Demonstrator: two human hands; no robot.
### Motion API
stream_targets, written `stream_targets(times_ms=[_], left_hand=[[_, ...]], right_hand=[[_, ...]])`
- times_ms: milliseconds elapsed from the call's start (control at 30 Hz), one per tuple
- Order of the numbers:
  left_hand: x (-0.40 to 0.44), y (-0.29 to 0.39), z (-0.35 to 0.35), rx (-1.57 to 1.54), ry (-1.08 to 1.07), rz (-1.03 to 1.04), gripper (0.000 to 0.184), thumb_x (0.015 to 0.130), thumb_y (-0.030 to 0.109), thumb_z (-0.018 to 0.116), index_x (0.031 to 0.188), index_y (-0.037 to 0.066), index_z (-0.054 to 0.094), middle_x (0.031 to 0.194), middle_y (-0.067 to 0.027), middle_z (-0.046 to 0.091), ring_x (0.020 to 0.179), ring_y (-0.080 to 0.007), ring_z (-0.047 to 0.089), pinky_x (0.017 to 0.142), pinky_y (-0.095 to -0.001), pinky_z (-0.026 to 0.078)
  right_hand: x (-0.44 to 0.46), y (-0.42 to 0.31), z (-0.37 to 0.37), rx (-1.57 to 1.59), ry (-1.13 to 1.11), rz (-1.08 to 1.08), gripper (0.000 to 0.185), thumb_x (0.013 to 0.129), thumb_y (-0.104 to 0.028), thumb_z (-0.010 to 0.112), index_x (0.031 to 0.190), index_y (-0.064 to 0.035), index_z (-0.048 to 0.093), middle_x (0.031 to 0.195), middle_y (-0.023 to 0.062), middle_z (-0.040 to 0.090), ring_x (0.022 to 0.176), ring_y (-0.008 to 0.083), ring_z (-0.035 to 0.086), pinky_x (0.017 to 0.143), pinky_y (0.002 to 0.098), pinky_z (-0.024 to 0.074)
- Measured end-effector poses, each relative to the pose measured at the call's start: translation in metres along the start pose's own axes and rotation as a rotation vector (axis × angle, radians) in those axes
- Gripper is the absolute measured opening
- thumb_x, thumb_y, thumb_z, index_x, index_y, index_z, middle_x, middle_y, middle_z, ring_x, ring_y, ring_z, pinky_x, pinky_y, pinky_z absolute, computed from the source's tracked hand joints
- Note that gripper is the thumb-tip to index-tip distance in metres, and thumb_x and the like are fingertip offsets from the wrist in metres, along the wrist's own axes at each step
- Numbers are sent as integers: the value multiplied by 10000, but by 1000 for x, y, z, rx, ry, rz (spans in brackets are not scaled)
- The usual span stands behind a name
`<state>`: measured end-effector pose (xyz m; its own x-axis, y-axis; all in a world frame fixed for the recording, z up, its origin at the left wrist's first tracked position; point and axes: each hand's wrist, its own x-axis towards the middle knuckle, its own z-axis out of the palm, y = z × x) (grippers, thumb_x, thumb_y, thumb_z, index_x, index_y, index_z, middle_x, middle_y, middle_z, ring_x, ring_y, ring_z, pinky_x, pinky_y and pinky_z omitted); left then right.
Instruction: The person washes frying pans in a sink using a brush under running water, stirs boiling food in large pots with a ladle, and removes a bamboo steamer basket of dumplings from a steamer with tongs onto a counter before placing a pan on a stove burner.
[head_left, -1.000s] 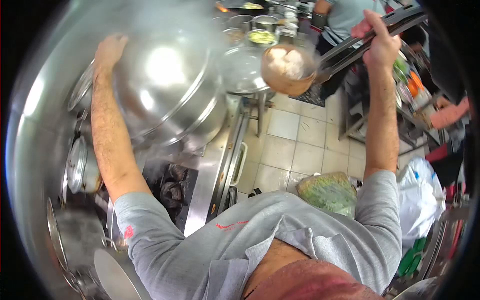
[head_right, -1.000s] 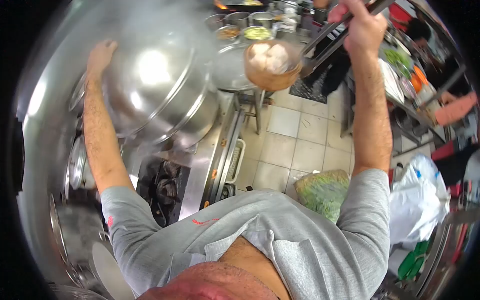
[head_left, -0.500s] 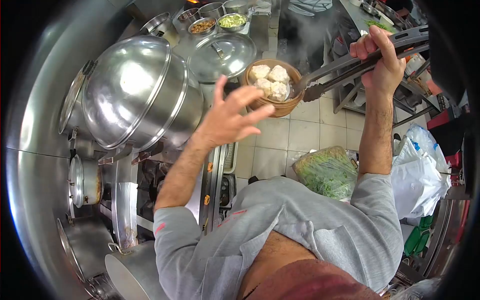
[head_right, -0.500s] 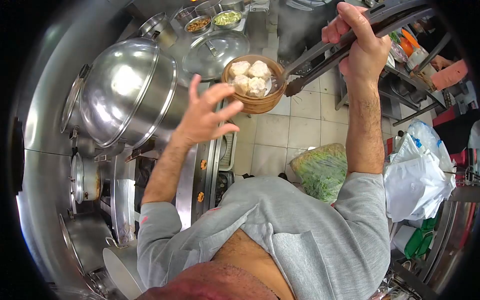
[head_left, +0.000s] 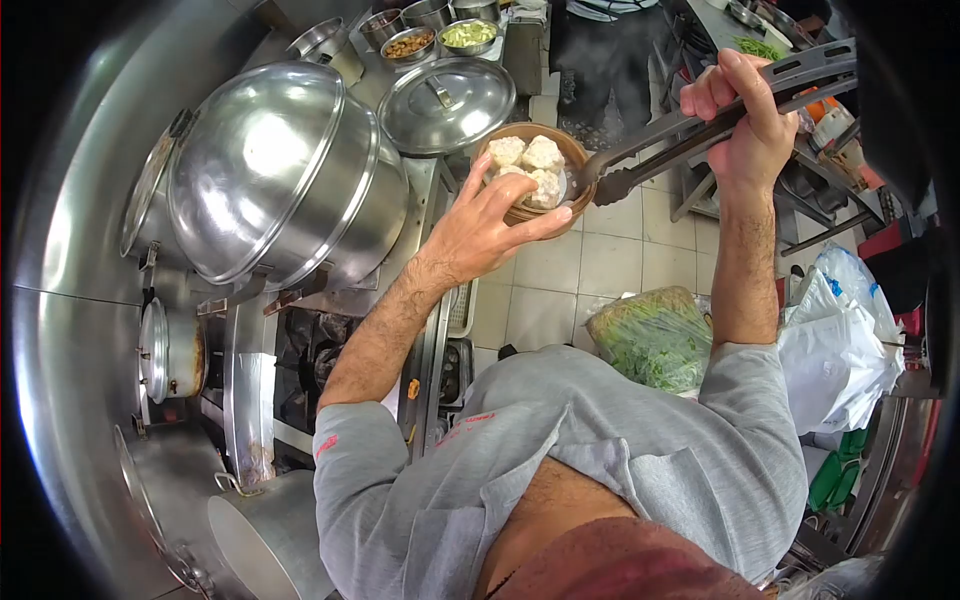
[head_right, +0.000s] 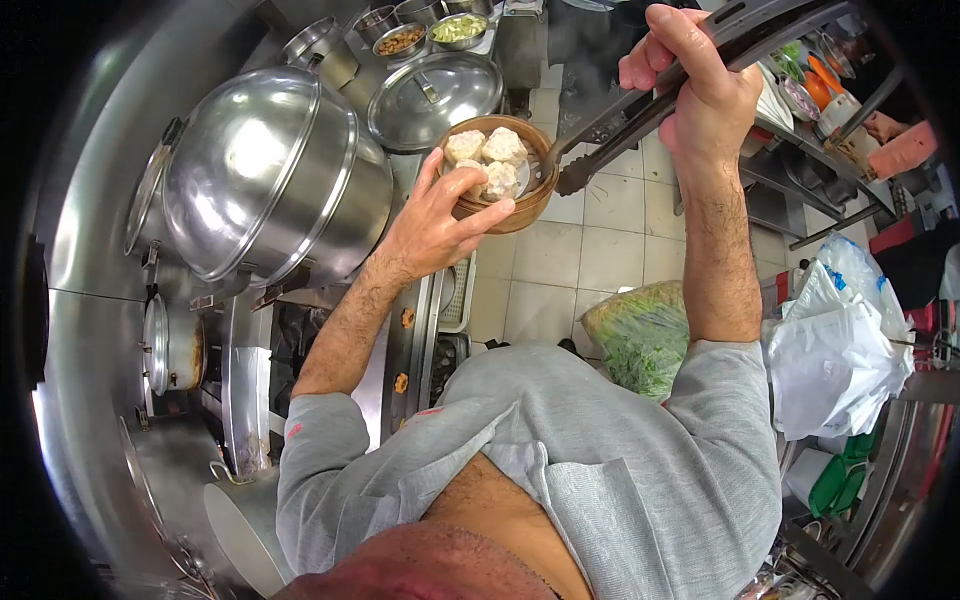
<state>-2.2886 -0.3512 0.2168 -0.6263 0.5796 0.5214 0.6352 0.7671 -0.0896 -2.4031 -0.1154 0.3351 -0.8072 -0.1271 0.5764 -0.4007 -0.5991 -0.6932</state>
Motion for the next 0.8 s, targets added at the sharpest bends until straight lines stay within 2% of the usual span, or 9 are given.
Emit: stream_targets(times_ms=[100,500,633,700,733,767,800], left_hand=[[1,4,-3,91,44,-26,826,516,71,737,1228,309,390,1109,-72,373,1079,-238,421,990,-574,237],[9,21,22,-81,0,66,812,501,52,728,1214,272,407,1081,-103,368,1072,-262,413,982,-577,266],[12,30,21,-104,-20,109,802,508,80,745,1213,277,417,1150,-102,362,1117,-270,386,981,-597,229],[15,42,15,-14,-31,118,793,511,149,774,1212,284,428,1233,-93,340,1168,-279,346,974,-618,167],[13,46,15,-37,-64,132,784,500,232,792,1202,292,447,1283,-83,317,1203,-292,309,967,-622,118],[16,51,12,-55,-36,176,739,518,287,786,1185,284,468,1269,-97,326,1198,-311,304,970,-613,114],[18,55,13,-63,31,239,685,562,350,766,1179,269,479,1275,-108,323,1193,-332,298,978,-604,104]], right_hand=[[-3,-1,-4,23,-41,-24,168,783,-97,565,654,-18,492,540,23,360,459,146,400,486,320,374],[-38,-23,-23,-71,84,-63,162,794,-96,566,681,-11,487,551,36,391,457,157,433,475,328,394],[-52,-35,-26,-138,154,-74,183,783,-104,568,646,-23,479,519,34,391,448,154,437,478,326,408],[-65,-42,-28,-256,223,-131,207,772,-115,567,604,-36,477,495,41,427,433,148,448,475,308,421],[-73,-48,-27,-263,266,-106,220,773,-123,570,591,-38,480,498,48,452,423,147,457,471,296,425],[-80,-47,-40,-279,265,-139,210,762,-129,588,603,-27,498,494,48,462,425,151,480,451,286,417],[-94,-55,-35,-373,369,-152,188,748,-131,608,633,-8,526,495,52,481,429,155,504,435,277,411]])
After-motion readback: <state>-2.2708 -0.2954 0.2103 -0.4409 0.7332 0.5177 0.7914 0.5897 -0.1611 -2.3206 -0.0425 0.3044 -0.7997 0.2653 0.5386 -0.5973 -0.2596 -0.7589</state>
